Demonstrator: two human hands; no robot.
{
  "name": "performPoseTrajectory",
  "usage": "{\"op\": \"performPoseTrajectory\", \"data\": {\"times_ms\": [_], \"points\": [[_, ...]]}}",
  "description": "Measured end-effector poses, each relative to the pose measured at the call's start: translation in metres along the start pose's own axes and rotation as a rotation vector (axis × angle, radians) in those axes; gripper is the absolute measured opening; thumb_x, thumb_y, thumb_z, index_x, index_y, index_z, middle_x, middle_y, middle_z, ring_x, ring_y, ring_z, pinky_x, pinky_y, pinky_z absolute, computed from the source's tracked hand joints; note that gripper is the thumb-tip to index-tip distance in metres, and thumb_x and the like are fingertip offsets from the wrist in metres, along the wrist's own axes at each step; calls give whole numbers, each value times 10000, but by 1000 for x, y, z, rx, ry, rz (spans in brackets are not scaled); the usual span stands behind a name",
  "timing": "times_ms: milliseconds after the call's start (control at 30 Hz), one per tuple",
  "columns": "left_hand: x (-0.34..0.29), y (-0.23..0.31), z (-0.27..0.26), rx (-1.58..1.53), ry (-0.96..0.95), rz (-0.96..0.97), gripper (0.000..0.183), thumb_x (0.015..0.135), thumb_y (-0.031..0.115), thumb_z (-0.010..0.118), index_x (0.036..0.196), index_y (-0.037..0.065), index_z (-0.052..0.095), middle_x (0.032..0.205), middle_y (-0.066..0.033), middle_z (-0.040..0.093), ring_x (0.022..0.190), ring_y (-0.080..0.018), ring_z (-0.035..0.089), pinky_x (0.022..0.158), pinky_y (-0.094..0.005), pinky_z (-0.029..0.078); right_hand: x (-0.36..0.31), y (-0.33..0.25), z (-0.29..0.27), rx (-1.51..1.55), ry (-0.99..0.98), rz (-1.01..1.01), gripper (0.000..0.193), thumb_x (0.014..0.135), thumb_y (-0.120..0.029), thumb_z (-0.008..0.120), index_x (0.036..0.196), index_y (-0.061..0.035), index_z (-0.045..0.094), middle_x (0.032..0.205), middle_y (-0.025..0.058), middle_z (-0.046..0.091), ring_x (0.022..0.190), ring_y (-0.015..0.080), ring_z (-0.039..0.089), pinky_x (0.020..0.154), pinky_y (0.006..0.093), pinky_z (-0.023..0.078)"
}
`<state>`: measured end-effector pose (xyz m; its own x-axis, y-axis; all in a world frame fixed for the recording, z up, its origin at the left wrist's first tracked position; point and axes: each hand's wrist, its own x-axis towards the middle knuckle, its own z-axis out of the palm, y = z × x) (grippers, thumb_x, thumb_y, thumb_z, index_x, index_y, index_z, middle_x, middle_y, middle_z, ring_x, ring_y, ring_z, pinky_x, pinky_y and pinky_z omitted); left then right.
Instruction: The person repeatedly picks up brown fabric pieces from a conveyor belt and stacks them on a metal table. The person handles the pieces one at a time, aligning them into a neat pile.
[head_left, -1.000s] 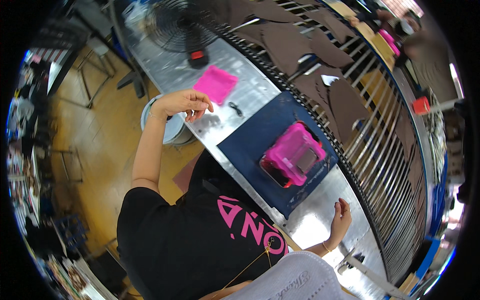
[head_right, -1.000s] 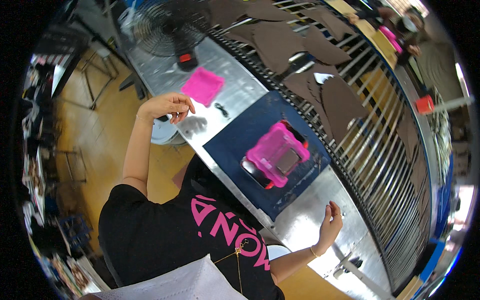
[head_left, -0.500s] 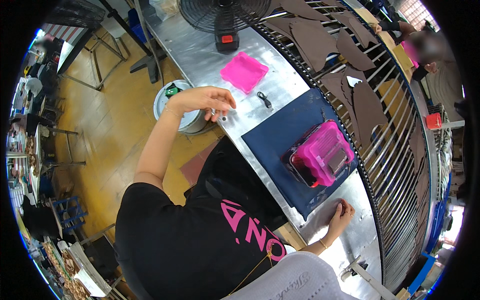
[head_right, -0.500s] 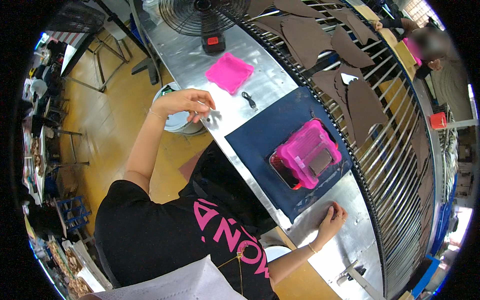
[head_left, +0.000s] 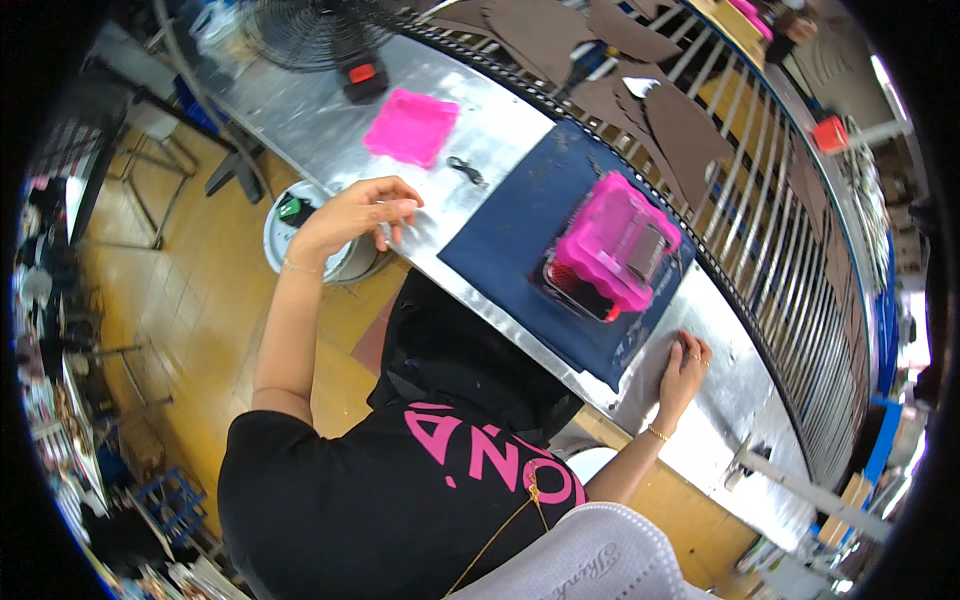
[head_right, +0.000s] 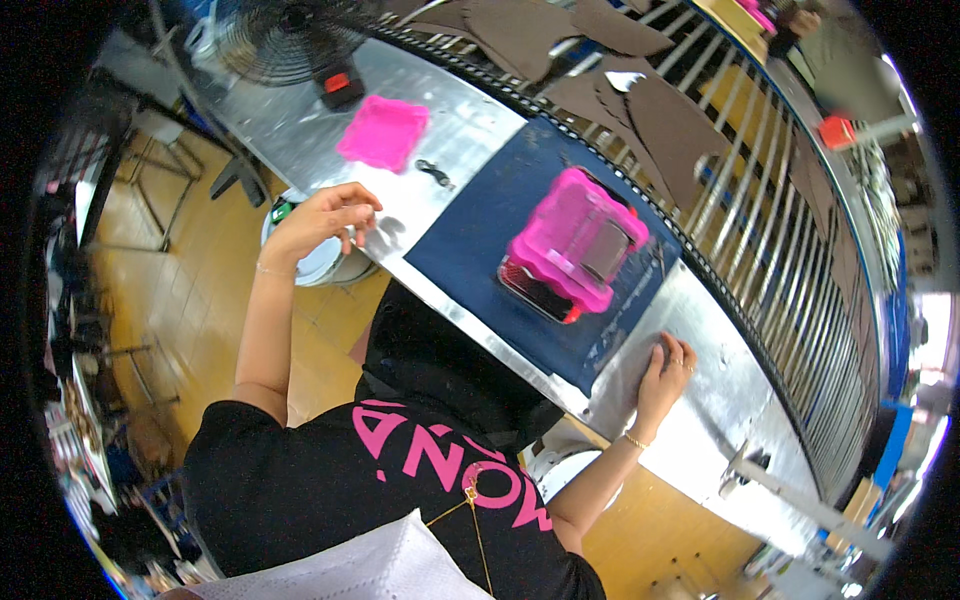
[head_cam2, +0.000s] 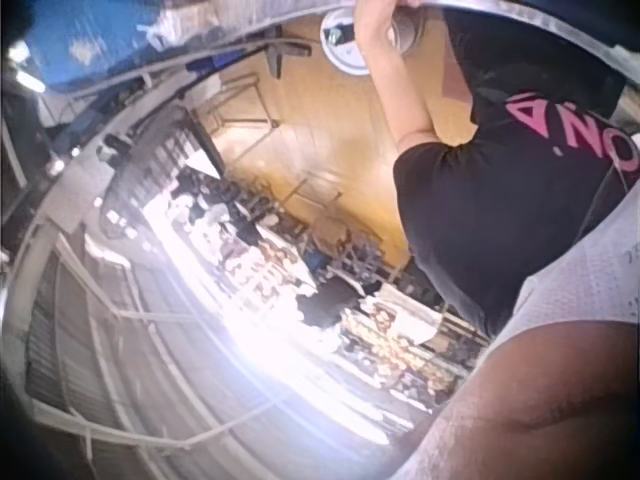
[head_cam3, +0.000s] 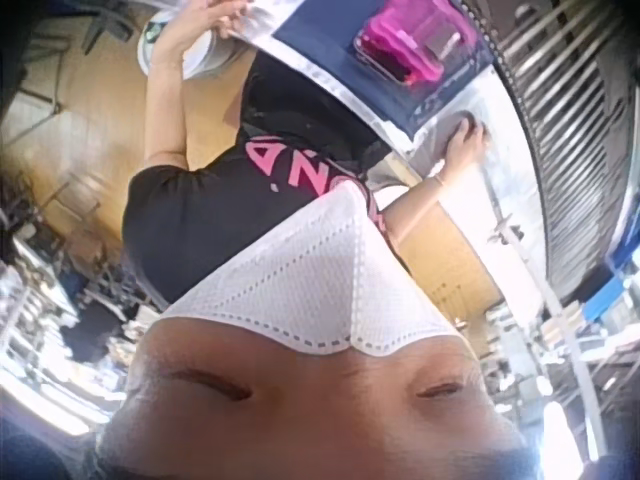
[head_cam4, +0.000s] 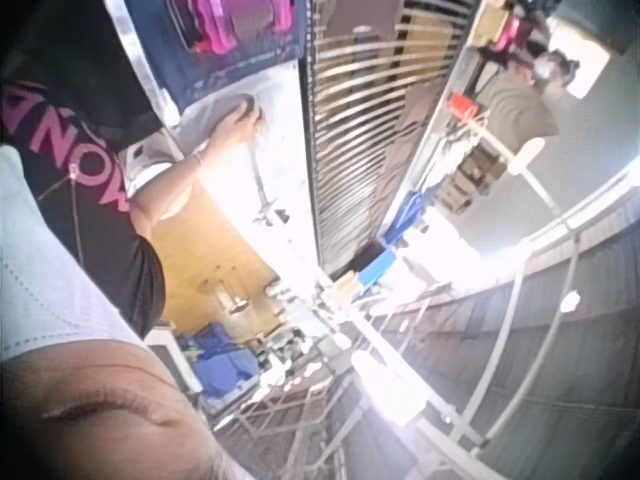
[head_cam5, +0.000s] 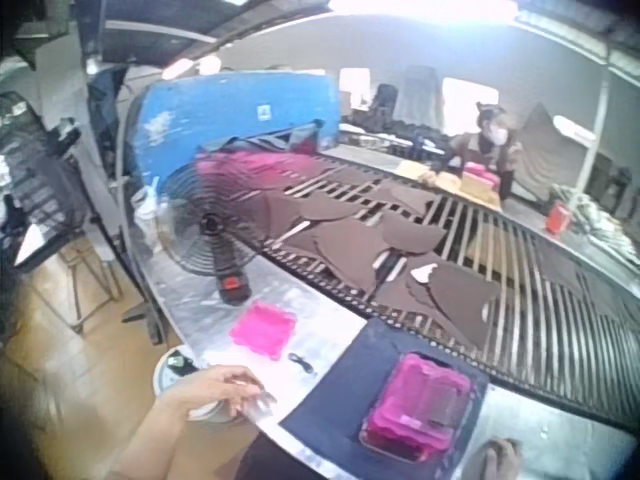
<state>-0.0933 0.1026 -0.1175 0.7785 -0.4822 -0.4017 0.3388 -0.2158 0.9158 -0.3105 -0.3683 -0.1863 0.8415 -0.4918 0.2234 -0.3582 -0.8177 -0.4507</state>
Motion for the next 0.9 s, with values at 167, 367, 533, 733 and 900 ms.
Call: {"op": "performPoseTrajectory", "data": {"times_ms": [167,367,533,733,900], "points": [[20,7,20,86,23,124,296,893,236,608,1085,10,593,883,-38,586,731,-127,611,557,-233,504,-4,-5,0,23,46,-1,198,898,-120,566,1061,-38,643,1088,122,547,1060,273,526,929,351,409],[49,-2,31,418,265,407,398,832,283,701,1124,31,605,965,-90,594,952,-218,596,800,-305,461,-7,-26,-6,151,110,101,171,903,-83,562,1040,-29,648,1108,142,546,1040,284,535,896,354,426],[64,-6,2,978,714,393,520,768,326,737,1179,44,587,1318,-196,447,1228,-375,424,1009,-456,363,-20,-5,2,80,112,78,167,895,-90,564,1018,-28,659,1078,140,551,1028,285,532,884,363,426],[64,-41,3,1172,717,389,181,795,182,671,935,70,689,1322,-149,492,1328,-347,345,1120,-517,191,-18,-12,6,41,123,92,160,894,-99,564,985,-24,672,1077,142,556,1038,298,523,914,376,406],[62,-40,6,937,705,611,143,837,145,627,940,47,647,1221,-119,562,1202,-315,480,1084,-485,267,-18,-11,6,32,127,72,157,895,-96,562,985,-30,673,1082,137,557,1047,296,518,928,379,398]]}}
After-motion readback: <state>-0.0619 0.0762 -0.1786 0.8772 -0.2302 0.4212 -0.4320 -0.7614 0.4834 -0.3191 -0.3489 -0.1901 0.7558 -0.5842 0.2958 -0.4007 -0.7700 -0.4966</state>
